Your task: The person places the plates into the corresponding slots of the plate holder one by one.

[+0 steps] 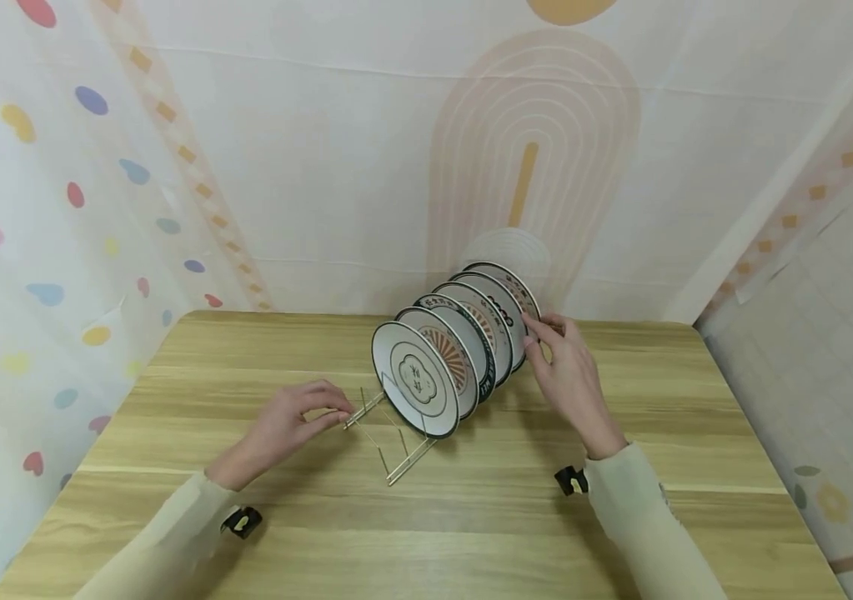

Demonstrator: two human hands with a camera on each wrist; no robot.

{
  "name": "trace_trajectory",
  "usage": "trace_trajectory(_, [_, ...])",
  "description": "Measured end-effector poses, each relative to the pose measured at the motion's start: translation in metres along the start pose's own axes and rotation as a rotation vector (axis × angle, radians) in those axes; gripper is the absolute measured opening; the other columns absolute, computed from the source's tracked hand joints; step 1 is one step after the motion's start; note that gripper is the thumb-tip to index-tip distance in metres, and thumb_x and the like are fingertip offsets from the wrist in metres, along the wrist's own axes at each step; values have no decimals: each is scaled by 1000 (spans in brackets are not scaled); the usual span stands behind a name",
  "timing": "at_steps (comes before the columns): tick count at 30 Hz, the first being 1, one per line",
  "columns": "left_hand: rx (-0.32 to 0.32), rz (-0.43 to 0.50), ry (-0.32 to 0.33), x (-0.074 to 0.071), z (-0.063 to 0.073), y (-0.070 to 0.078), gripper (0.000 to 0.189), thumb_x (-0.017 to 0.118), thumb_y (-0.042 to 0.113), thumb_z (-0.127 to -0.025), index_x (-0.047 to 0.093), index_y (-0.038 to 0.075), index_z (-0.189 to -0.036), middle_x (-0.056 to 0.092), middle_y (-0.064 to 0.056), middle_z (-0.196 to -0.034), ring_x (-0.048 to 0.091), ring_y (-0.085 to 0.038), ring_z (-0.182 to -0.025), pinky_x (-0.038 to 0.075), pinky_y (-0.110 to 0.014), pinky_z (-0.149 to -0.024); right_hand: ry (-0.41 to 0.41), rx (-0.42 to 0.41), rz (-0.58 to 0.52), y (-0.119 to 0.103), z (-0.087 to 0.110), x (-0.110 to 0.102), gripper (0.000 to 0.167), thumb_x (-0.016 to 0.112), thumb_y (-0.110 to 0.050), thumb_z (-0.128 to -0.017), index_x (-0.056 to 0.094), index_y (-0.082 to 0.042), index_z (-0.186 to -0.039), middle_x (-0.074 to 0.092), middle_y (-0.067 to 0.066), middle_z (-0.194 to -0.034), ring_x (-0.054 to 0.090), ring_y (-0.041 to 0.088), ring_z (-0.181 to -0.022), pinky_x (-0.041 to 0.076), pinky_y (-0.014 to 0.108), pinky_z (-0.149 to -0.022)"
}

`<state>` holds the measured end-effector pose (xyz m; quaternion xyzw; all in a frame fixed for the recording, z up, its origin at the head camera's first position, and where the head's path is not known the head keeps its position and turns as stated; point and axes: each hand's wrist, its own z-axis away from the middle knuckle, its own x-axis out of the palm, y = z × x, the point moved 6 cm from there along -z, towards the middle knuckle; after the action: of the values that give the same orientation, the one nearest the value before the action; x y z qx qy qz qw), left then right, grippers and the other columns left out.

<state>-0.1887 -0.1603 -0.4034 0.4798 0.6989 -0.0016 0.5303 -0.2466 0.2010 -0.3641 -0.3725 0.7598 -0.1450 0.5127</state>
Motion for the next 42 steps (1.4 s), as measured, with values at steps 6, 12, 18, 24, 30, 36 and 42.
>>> trace_trajectory(6, [57, -8, 11, 5, 2, 12, 10, 81, 4, -88, 79, 9, -96, 75, 2, -98, 71, -14, -89, 60, -32, -78, -20, 17, -53, 3, -5, 2, 38, 56, -10, -106, 61, -1, -143, 57, 30, -133, 63, 44, -115, 53, 58, -96])
trace_trajectory(12, [77, 8, 1, 12, 5, 23, 10, 81, 3, -88, 79, 8, -96, 74, 2, -97, 71, -12, -88, 61, -31, -78, -34, 4, -76, 7, -12, 4, 39, 55, -8, -106, 61, -2, -143, 64, 28, -123, 65, 43, -112, 56, 56, -96])
trace_trajectory(18, [97, 43, 11, 17, 8, 32, 11, 81, 2, -86, 79, 6, -96, 74, 0, -95, 70, -11, -86, 59, -24, -77, -86, 49, -86, 11, -16, 6, 39, 52, -13, -108, 61, -7, -145, 66, 22, -121, 69, 39, -106, 55, 54, -88])
trace_trajectory(24, [83, 58, 17, 22, 15, 38, 11, 80, 2, -87, 79, 6, -97, 73, 2, -93, 68, -8, -83, 58, -23, -74, -111, 66, -108, 12, -21, 11, 39, 54, -14, -107, 61, -9, -145, 68, 19, -121, 68, 35, -108, 53, 51, -88])
trace_trajectory(30, [73, 74, 27, 28, 17, 46, 11, 79, 3, -88, 79, 7, -98, 75, -1, -95, 70, -10, -85, 59, -22, -76, -126, 122, -165, 17, -28, 16, 38, 57, -15, -106, 62, -4, -142, 67, 22, -128, 68, 41, -113, 54, 55, -96])
trace_trajectory(36, [94, 67, 34, 37, 13, 51, 13, 80, 2, -87, 79, 9, -98, 75, 1, -97, 71, -10, -87, 58, -20, -79, -105, 169, -214, 26, -33, 19, 33, 58, -19, -106, 69, -2, -132, 71, 19, -127, 70, 34, -108, 55, 35, -90])
trace_trajectory(42, [100, 52, 24, 43, 7, 58, 12, 80, 5, -87, 79, 9, -99, 75, 1, -97, 71, -10, -88, 59, -22, -80, -135, 157, -249, 29, -38, 23, 36, 56, -22, -107, 67, 0, -134, 70, 20, -128, 69, 32, -103, 51, 19, -82])
